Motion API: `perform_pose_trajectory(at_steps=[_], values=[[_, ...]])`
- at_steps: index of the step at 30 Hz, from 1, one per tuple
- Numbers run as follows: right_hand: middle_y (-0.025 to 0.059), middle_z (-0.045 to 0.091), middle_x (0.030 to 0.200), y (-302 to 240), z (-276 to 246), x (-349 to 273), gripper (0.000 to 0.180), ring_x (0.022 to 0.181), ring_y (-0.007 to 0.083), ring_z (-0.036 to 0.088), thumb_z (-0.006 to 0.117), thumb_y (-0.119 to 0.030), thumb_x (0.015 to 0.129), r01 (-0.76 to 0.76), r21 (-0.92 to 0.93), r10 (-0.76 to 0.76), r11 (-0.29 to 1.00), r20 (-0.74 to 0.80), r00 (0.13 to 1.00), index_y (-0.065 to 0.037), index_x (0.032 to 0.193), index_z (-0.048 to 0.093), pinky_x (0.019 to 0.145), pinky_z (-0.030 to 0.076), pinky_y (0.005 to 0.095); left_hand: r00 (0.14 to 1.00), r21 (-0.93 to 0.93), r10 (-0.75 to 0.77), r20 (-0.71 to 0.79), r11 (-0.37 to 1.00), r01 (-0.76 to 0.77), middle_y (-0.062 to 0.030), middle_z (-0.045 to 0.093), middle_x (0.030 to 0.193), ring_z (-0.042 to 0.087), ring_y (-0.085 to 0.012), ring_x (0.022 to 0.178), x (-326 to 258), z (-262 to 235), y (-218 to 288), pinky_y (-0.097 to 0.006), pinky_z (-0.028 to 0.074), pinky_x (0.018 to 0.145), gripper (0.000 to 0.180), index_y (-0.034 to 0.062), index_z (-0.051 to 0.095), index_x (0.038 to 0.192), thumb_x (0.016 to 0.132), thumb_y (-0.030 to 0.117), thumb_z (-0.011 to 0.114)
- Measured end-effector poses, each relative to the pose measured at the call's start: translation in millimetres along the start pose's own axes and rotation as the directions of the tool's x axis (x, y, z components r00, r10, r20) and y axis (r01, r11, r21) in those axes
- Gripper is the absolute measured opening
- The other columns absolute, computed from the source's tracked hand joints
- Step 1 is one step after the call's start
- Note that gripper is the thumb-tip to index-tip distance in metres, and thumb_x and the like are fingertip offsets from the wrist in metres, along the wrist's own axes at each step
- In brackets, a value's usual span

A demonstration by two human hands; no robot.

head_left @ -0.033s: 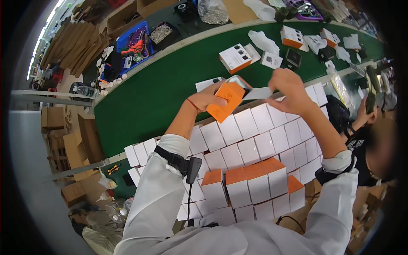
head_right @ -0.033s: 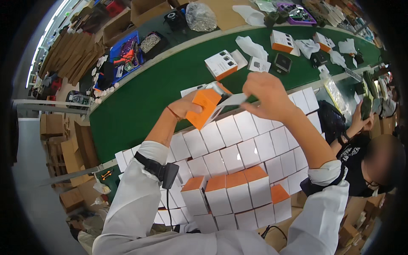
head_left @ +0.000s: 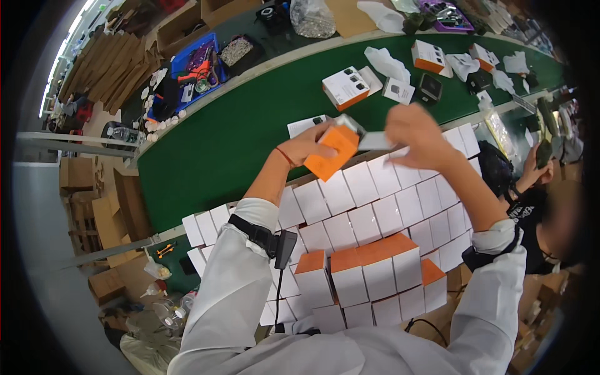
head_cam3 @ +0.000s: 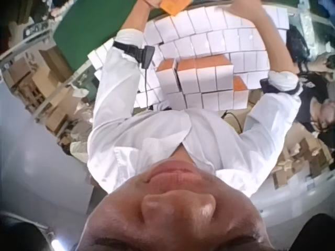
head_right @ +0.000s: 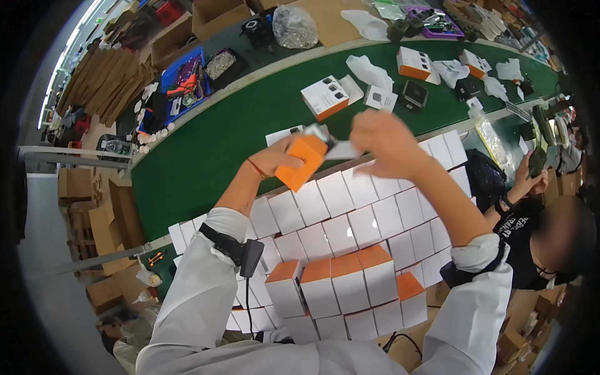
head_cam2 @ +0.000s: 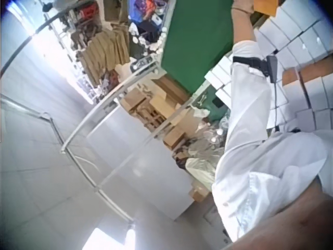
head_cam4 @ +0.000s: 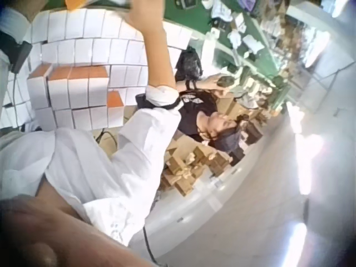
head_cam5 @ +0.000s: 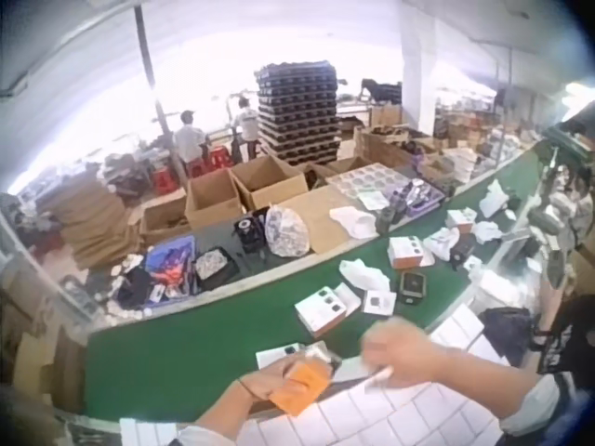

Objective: Worker is unboxing small electronic products and sorting the components on a conveyor belt

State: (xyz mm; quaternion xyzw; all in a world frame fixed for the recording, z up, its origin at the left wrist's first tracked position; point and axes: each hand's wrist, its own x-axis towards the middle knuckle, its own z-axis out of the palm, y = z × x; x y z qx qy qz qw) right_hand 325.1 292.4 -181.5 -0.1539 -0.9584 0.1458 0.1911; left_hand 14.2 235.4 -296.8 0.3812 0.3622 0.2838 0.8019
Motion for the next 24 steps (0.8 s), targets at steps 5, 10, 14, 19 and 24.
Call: perform_pose_trajectory(at_steps=[5, 10, 14, 19, 24], values=[[0.0127, 0.064, 0.108, -6.9, 65.9, 29.2, 0.019, 0.097, 0.0343, 0.062, 0.075, -0.022, 0.092, -0.286, 0.414, 0.233, 0.864, 0.175, 0.957, -0.005, 0.093, 0.067, 0.087, 0.051, 0.0427, 0.818, 0.884, 0.376, -0.435, 0.351, 0.309, -0.0194, 0.058, 0.143, 0.053, -0.0358, 0.138, -14.9, -26.2, -10.0, -0.046, 0.041, 0.119, 0.119, 0.0015, 0.046, 0.149, 0.054, 0.043, 0.104], [0.0122, 0.072, 0.108, 33.0, 153.7, 68.7, 0.032, 0.099, 0.0205, 0.067, 0.075, -0.021, 0.096, -0.698, 0.584, 0.657, 0.414, 0.340, 0.673, -0.002, 0.121, 0.069, 0.089, 0.053, 0.0354, 0.769, 0.888, 0.449, -0.455, 0.294, 0.353, -0.0157, 0.056, 0.143, 0.050, -0.0378, 0.134, -26.6, -4.0, 3.8, -0.049, 0.044, 0.114, 0.112, 0.0066, 0.047, 0.146, 0.053, 0.035, 0.103], [0.0087, 0.073, 0.105, 2.4, 171.0, 96.7, 0.034, 0.095, 0.0180, 0.067, 0.078, -0.026, 0.096, -0.644, 0.763, 0.576, 0.049, 0.505, 0.642, 0.000, 0.118, 0.071, 0.087, 0.052, 0.0306, 0.727, 0.890, 0.516, -0.453, 0.302, 0.341, -0.0172, 0.055, 0.140, 0.051, -0.0401, 0.127, -56.0, 4.8, -8.3, -0.047, 0.048, 0.108, 0.110, 0.0038, 0.045, 0.146, 0.055, 0.027, 0.102], [0.0085, 0.074, 0.101, 6.2, 185.1, 85.0, 0.034, 0.096, 0.0153, 0.066, 0.082, -0.032, 0.092, -0.496, 0.861, 0.600, -0.111, 0.455, 0.658, -0.001, 0.104, 0.074, 0.086, 0.051, 0.0307, 0.699, 0.892, 0.555, -0.451, 0.303, 0.334, -0.0174, 0.054, 0.140, 0.051, -0.0407, 0.127, -58.3, 4.4, -20.2, -0.048, 0.049, 0.107, 0.109, 0.0032, 0.045, 0.145, 0.056, 0.027, 0.102], [0.0063, 0.071, 0.078, -3.7, 181.2, 94.6, 0.036, 0.083, 0.0148, 0.065, 0.075, -0.038, 0.098, -0.817, 0.577, 0.658, 0.006, 0.613, 0.438, -0.003, 0.091, 0.077, 0.076, 0.050, 0.0319, 0.679, 0.884, 0.566, -0.468, 0.298, 0.360, -0.0164, 0.055, 0.140, 0.051, -0.0390, 0.127, -59.8, 14.6, -21.6, -0.047, 0.049, 0.107, 0.110, 0.0006, 0.045, 0.145, 0.054, 0.025, 0.102]])
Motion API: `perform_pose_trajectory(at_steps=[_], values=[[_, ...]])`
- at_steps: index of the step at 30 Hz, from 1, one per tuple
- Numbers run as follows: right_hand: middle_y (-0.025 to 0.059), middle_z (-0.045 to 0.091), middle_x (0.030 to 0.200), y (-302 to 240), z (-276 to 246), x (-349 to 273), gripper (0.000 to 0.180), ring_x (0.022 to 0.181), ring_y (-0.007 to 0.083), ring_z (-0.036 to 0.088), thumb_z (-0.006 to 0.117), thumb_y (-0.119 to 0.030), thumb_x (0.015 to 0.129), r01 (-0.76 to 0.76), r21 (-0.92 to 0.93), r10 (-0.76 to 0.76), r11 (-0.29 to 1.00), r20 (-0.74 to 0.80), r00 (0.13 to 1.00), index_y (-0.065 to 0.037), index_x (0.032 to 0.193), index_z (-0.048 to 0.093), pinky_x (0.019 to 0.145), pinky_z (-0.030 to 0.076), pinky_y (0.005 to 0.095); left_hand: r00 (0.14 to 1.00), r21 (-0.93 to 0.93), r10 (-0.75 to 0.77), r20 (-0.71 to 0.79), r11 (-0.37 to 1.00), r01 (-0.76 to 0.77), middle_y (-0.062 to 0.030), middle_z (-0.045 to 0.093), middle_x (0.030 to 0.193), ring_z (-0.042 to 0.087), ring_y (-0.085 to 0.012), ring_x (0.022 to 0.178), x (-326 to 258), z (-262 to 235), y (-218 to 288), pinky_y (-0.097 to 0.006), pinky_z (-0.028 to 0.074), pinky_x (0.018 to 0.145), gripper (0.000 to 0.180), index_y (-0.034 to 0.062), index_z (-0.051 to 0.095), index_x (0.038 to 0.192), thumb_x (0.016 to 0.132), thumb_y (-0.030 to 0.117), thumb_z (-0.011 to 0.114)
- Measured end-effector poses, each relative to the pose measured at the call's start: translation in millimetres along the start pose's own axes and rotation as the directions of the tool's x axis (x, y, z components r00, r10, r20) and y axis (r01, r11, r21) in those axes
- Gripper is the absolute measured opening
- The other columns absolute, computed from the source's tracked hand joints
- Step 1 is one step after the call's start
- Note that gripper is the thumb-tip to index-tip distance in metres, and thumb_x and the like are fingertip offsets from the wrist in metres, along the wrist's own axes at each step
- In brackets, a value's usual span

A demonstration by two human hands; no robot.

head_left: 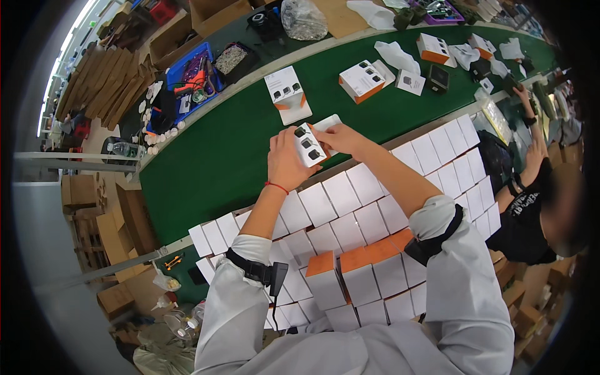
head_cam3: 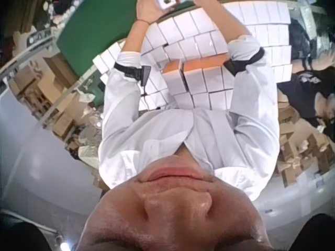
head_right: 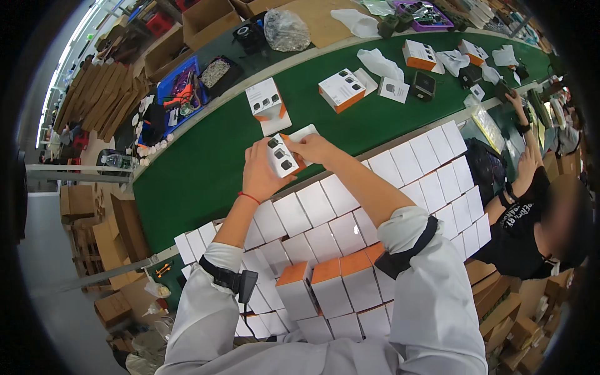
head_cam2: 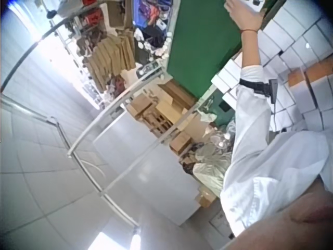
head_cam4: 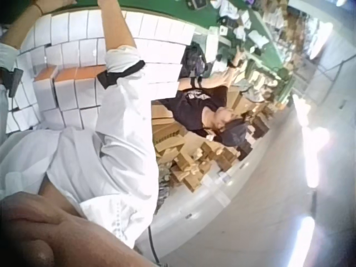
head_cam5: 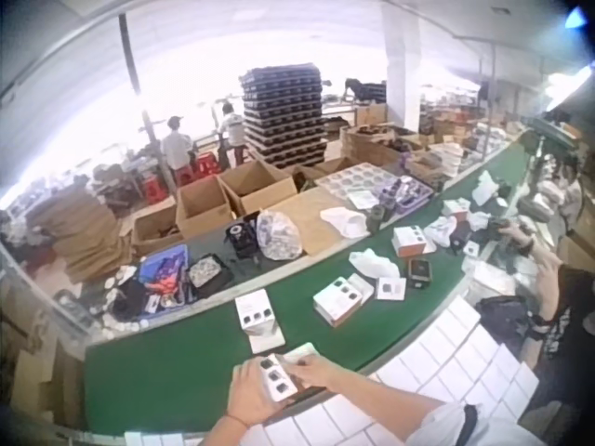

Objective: Worker is unboxing small electronic products and sorting the components on a conveyor belt

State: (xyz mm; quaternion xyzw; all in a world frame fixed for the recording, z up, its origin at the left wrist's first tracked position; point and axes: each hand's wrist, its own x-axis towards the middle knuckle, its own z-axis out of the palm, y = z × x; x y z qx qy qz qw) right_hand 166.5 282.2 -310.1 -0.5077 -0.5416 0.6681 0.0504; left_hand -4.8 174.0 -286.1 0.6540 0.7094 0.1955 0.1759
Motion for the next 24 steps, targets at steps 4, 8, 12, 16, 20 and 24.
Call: perform_pose_trajectory(at_steps=[4, 8, 12, 16, 20, 24], values=[[0.0067, 0.071, 0.081, 22.2, 7.5, 10.1, 0.032, 0.078, 0.0152, 0.064, 0.072, -0.033, 0.100, 0.195, 0.192, -0.195, 0.962, -0.017, 0.981, -0.002, 0.092, 0.077, 0.072, 0.050, 0.0330, 1.000, 0.107, -0.012, -0.023, 0.994, 0.015, -0.0161, 0.055, 0.140, 0.052, -0.0386, 0.129, -2.4, 1.3, -1.7, -0.046, 0.051, 0.106, 0.110, 0.0010, 0.045, 0.145, 0.055, 0.026, 0.102], [0.0139, 0.073, 0.084, 58.4, -37.8, 41.8, 0.027, 0.083, 0.0264, 0.070, 0.070, -0.024, 0.098, 0.249, 0.123, -0.177, 0.961, -0.418, 0.891, 0.001, 0.106, 0.076, 0.079, 0.055, 0.0381, 0.993, 0.226, -0.061, 0.097, 0.973, 0.038, -0.0121, 0.055, 0.142, 0.052, -0.0359, 0.132, 2.0, -1.2, 0.8, -0.048, 0.053, 0.103, 0.108, 0.0070, 0.046, 0.146, 0.056, 0.026, 0.102], [0.0189, 0.062, 0.125, 60.9, -76.2, 38.4, 0.036, 0.116, 0.0394, 0.065, 0.072, -0.030, 0.094, -0.123, -0.478, -0.242, 0.870, -0.631, 0.737, -0.001, 0.116, 0.070, 0.095, 0.056, 0.0468, 0.973, 0.397, -0.160, 0.169, 0.914, 0.081, -0.0080, 0.055, 0.143, 0.052, -0.0326, 0.134, 8.7, -8.1, -5.1, -0.053, 0.054, 0.101, 0.110, 0.0123, 0.046, 0.148, 0.055, 0.031, 0.102], [0.0131, 0.059, 0.127, 30.6, -31.9, 12.5, 0.047, 0.122, 0.0341, 0.060, 0.074, -0.040, 0.093, 0.059, -0.810, -0.633, 0.583, -0.408, 0.659, -0.009, 0.128, 0.064, 0.096, 0.053, 0.0546, 0.944, 0.491, -0.281, 0.175, 0.855, 0.164, -0.0072, 0.055, 0.143, 0.051, -0.0314, 0.134, 4.3, -20.9, -5.4, -0.054, 0.053, 0.100, 0.111, 0.0120, 0.046, 0.149, 0.056, 0.035, 0.102], [0.0055, 0.063, 0.112, 53.6, -46.4, 32.3, 0.022, 0.112, 0.0242, 0.064, 0.066, -0.024, 0.094, -0.275, -0.961, -0.663, -0.006, -0.202, 0.721, -0.014, 0.113, 0.071, 0.080, 0.055, 0.0439, 0.969, 0.488, -0.173, 0.177, 0.871, 0.066, -0.0072, 0.055, 0.143, 0.051, -0.0317, 0.134, 28.4, -19.2, 30.2, -0.054, 0.054, 0.100, 0.111, 0.0116, 0.046, 0.149, 0.056, 0.035, 0.102], [0.0052, 0.062, 0.102, 5.2, -14.8, 5.3, 0.012, 0.085, 0.0216, 0.070, 0.067, -0.016, 0.090, -0.127, -0.987, -0.755, 0.096, -0.156, 0.637, -0.012, 0.101, 0.069, 0.066, 0.056, 0.0379, 0.977, 0.491, -0.185, 0.109, 0.864, 0.109, -0.0068, 0.055, 0.140, 0.052, -0.0308, 0.131, -10.3, -54.1, -7.6, -0.055, 0.054, 0.098, 0.106, 0.0107, 0.046, 0.147, 0.059, 0.033, 0.100]])
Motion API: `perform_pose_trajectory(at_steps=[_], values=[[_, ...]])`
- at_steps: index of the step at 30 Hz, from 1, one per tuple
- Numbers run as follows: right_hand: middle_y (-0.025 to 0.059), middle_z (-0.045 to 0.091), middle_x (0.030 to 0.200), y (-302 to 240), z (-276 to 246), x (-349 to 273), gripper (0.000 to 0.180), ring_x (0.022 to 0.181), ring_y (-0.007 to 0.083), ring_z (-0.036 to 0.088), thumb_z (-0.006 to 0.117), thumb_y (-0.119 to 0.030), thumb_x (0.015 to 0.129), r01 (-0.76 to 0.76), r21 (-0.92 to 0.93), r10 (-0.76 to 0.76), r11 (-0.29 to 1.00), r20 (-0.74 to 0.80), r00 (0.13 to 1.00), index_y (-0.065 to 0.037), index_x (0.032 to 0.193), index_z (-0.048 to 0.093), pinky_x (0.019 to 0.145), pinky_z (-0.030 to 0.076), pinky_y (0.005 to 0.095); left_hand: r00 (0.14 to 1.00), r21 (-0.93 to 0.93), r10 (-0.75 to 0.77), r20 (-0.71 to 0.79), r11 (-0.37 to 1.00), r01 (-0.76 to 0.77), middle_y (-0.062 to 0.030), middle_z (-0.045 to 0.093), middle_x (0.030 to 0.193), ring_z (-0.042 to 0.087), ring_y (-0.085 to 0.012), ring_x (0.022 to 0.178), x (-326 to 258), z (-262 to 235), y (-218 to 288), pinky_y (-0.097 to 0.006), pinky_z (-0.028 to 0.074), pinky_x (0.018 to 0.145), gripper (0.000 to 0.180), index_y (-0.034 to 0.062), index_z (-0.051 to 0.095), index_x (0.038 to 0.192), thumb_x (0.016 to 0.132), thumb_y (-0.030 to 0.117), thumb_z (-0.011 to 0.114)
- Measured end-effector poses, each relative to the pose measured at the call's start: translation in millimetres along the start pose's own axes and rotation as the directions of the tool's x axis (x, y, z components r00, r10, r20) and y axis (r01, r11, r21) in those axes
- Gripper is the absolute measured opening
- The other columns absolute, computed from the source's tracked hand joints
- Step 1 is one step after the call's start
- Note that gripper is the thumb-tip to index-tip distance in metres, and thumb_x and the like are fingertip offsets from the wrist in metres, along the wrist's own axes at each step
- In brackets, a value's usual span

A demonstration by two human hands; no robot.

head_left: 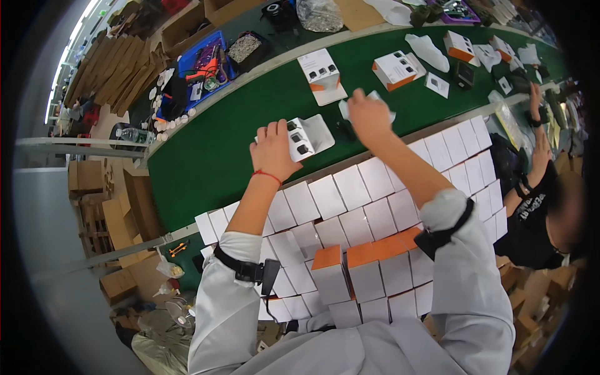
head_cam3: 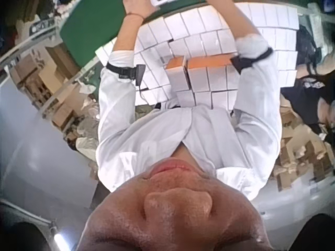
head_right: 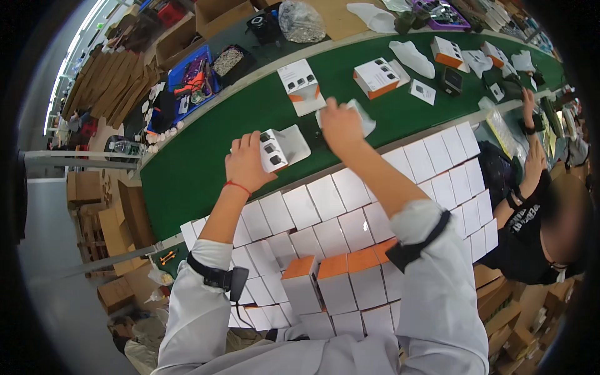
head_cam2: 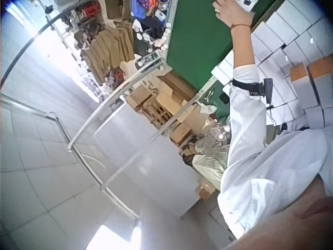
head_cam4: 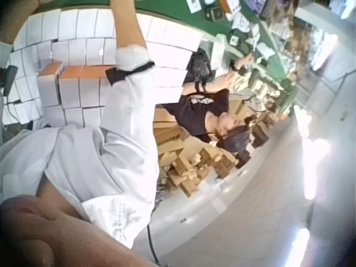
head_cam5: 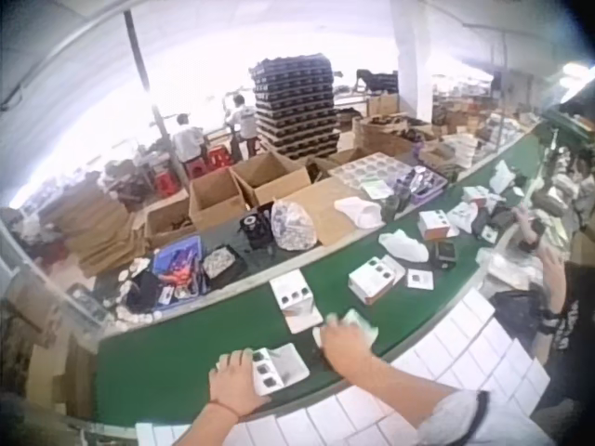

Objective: Worker is unboxing small electronic products and sorting the components on a conveyor belt

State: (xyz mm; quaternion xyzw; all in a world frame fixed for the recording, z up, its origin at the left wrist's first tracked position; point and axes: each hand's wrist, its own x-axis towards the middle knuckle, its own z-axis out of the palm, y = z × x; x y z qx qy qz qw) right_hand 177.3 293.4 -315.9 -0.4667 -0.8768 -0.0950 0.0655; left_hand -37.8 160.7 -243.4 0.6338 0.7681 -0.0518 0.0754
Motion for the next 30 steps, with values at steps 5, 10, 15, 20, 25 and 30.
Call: perform_pose_trajectory(at_steps=[5, 10, 15, 20, 25, 30], values=[[0.0136, 0.069, 0.094, 9.7, -16.4, -13.3, 0.014, 0.084, 0.0323, 0.071, 0.066, -0.020, 0.097, -0.118, 0.466, 0.054, 0.877, 0.150, 0.987, -0.008, 0.102, 0.063, 0.067, 0.057, 0.0457, 0.997, -0.129, -0.036, 0.063, 0.991, 0.044, -0.0079, 0.053, 0.144, 0.049, -0.0326, 0.136, 1.1, 11.3, -5.5, -0.057, 0.053, 0.101, 0.111, 0.0097, 0.045, 0.150, 0.057, 0.034, 0.101], [0.0190, 0.071, 0.089, -16.0, -30.8, 0.9, 0.012, 0.081, 0.0413, 0.071, 0.061, -0.018, 0.099, 0.095, 0.744, -0.076, 0.662, -0.061, 0.995, -0.007, 0.100, 0.064, 0.073, 0.057, 0.0524, 0.993, -0.328, 0.114, 0.040, 0.940, -0.095, -0.0113, 0.055, 0.145, 0.051, -0.0361, 0.135, 11.8, 29.9, 17.0, -0.052, 0.053, 0.104, 0.110, 0.0081, 0.048, 0.147, 0.054, 0.034, 0.101], [0.0161, 0.071, 0.088, -9.8, -40.1, 18.1, 0.010, 0.081, 0.0427, 0.070, 0.059, -0.018, 0.099, -0.095, 0.464, 0.079, 0.881, 0.053, 0.995, -0.009, 0.096, 0.060, 0.071, 0.056, 0.0539, 0.996, -0.251, -0.016, 0.088, 0.967, 0.038, -0.0104, 0.056, 0.143, 0.051, -0.0360, 0.136, 16.2, 26.8, 11.3, -0.051, 0.054, 0.104, 0.112, 0.0080, 0.048, 0.148, 0.053, 0.033, 0.102], [0.0157, 0.071, 0.090, -20.5, -52.9, 21.4, 0.015, 0.083, 0.0428, 0.071, 0.066, -0.019, 0.096, -0.100, 0.594, 0.190, 0.798, -0.092, 0.977, -0.009, 0.099, 0.054, 0.071, 0.056, 0.0542, 0.999, -0.185, 0.012, -0.050, 0.982, -0.021, -0.0108, 0.056, 0.142, 0.051, -0.0361, 0.134, -0.5, 13.9, -34.2, -0.052, 0.053, 0.103, 0.108, 0.0089, 0.048, 0.146, 0.054, 0.028, 0.101], [0.0194, 0.071, 0.102, -20.5, -65.6, 50.0, 0.023, 0.088, 0.0436, 0.070, 0.072, -0.019, 0.095, -0.170, 0.703, 0.409, 0.691, -0.186, 0.893, -0.008, 0.112, 0.060, 0.076, 0.056, 0.0517, 0.940, -0.303, 0.104, -0.324, 0.930, -0.207, -0.0152, 0.056, 0.142, 0.051, -0.0387, 0.131, -10.8, -9.3, -71.5, -0.048, 0.049, 0.109, 0.105, 0.0056, 0.048, 0.144, 0.053, 0.019, 0.101], [0.0157, 0.055, 0.144, -78.4, -90.2, 35.1, 0.059, 0.130, 0.0388, 0.054, 0.078, -0.015, 0.083, 0.048, 0.620, 0.192, 0.783, -0.315, 0.930, -0.003, 0.136, 0.056, 0.100, 0.050, 0.0481, 0.900, -0.267, 0.131, -0.416, 0.928, -0.259, -0.0175, 0.055, 0.140, 0.050, -0.0408, 0.128, -30.5, -22.1, -79.3, -0.048, 0.046, 0.110, 0.109, 0.0031, 0.047, 0.145, 0.050, 0.015, 0.100]])
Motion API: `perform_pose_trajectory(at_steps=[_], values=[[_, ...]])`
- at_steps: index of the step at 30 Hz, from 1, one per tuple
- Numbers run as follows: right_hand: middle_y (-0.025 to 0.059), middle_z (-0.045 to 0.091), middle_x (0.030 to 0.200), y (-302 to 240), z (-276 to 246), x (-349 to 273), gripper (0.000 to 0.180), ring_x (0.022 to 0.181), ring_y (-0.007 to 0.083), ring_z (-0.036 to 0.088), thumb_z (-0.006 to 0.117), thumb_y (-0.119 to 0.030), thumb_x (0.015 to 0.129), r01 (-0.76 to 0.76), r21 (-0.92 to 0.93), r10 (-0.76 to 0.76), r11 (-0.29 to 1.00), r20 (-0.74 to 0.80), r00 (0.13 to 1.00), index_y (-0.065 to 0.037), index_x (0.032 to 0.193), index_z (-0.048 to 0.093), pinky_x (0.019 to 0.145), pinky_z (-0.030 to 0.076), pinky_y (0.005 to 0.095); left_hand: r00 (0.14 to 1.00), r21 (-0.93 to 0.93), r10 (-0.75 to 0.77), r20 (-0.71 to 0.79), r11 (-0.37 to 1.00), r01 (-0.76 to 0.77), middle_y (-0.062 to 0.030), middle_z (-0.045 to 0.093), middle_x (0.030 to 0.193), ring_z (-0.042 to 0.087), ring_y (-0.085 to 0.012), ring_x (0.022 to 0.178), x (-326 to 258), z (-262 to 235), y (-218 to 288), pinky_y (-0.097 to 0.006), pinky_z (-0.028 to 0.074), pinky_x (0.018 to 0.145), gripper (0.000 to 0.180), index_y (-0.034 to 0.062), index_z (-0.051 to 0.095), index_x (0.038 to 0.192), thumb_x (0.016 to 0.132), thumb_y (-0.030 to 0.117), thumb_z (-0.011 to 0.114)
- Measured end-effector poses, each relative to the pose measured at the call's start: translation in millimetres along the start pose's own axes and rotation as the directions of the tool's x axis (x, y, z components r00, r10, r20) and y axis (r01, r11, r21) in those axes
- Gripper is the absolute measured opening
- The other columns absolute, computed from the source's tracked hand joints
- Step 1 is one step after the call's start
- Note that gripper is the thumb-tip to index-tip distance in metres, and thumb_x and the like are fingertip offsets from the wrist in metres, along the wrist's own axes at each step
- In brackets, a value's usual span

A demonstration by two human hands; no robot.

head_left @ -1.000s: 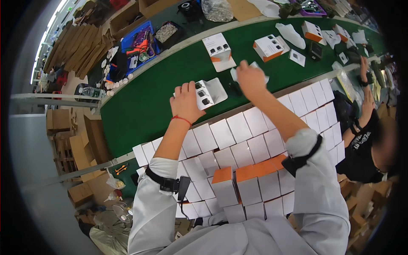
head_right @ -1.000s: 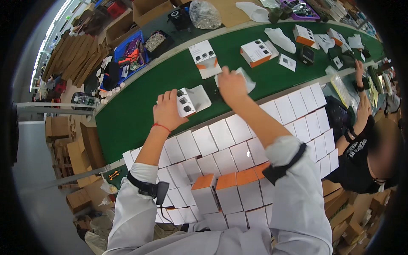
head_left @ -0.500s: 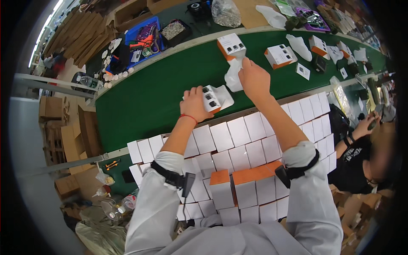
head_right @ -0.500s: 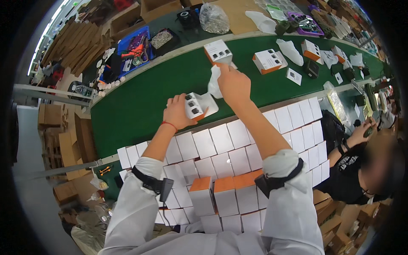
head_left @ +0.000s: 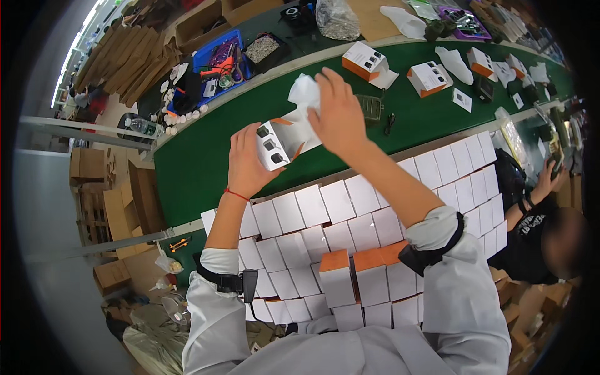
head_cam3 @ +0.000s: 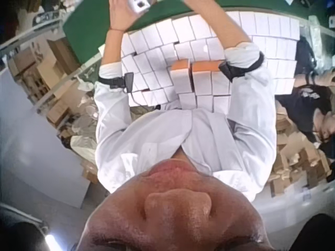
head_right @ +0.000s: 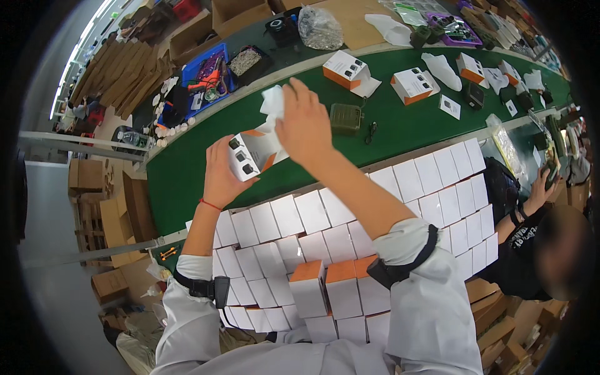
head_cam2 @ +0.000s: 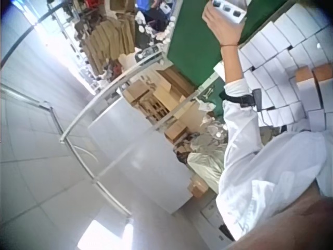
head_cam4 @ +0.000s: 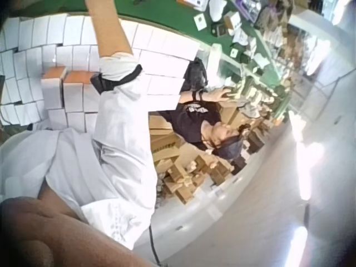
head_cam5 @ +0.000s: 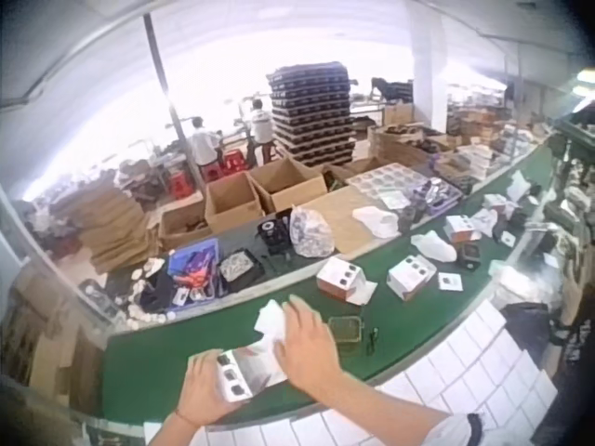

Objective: Worker is unboxing small electronic products and sorting the components on a conveyor belt

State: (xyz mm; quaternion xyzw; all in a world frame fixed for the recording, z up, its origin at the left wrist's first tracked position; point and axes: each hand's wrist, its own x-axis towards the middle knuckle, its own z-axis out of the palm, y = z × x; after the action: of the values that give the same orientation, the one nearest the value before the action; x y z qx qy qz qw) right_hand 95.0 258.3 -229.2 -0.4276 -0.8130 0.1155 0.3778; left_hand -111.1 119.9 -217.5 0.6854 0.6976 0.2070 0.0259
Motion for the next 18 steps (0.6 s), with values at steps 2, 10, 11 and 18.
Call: perform_pose_trajectory(at_steps=[2, 10, 11, 18], values=[[0.0159, 0.056, 0.143, -21.5, 1.4, -7.9, 0.058, 0.124, 0.0387, 0.057, 0.076, -0.013, 0.082, 0.290, 0.041, -0.286, 0.956, -0.088, 0.954, -0.003, 0.136, 0.056, 0.099, 0.051, 0.0471, 1.000, 0.005, 0.003, -0.008, 1.000, -0.002, -0.0175, 0.055, 0.139, 0.050, -0.0410, 0.128, -4.7, -8.2, -1.8, -0.049, 0.046, 0.110, 0.109, 0.0030, 0.047, 0.145, 0.050, 0.015, 0.100], [0.0287, 0.058, 0.129, 48.1, 84.1, -29.2, 0.074, 0.118, 0.0441, 0.064, 0.088, -0.034, 0.069, -0.528, 0.106, 0.331, 0.842, 0.672, 0.663, 0.003, 0.128, 0.063, 0.100, 0.055, 0.0499, 0.987, 0.038, 0.158, 0.013, 0.987, -0.158, -0.0181, 0.061, 0.131, 0.057, -0.0417, 0.119, 30.0, 9.7, 78.6, -0.051, 0.047, 0.105, 0.091, 0.0029, 0.055, 0.137, 0.057, 0.021, 0.094], [0.0269, 0.067, 0.117, 59.1, 94.5, -37.8, 0.061, 0.107, 0.0427, 0.070, 0.089, -0.028, 0.069, -0.419, 0.382, 0.200, 0.824, 0.495, 0.845, -0.002, 0.121, 0.070, 0.095, 0.057, 0.0503, 0.972, -0.049, 0.233, -0.005, 0.971, -0.233, -0.0185, 0.059, 0.132, 0.055, -0.0418, 0.120, 34.7, 4.9, 81.5, -0.050, 0.047, 0.105, 0.097, 0.0025, 0.053, 0.139, 0.054, 0.018, 0.096], [0.0181, 0.078, 0.109, 65.4, 44.7, 4.7, 0.052, 0.096, 0.0344, 0.076, 0.095, -0.029, 0.054, -0.462, 0.413, 0.125, 0.785, 0.625, 0.771, -0.010, 0.101, 0.082, 0.087, 0.060, 0.0412, 0.989, -0.136, 0.098, 0.111, 0.987, -0.083, -0.0209, 0.054, 0.140, 0.051, -0.0433, 0.126, 18.0, -15.3, 21.4, -0.051, 0.045, 0.109, 0.109, 0.0016, 0.045, 0.148, 0.052, 0.011, 0.097]])
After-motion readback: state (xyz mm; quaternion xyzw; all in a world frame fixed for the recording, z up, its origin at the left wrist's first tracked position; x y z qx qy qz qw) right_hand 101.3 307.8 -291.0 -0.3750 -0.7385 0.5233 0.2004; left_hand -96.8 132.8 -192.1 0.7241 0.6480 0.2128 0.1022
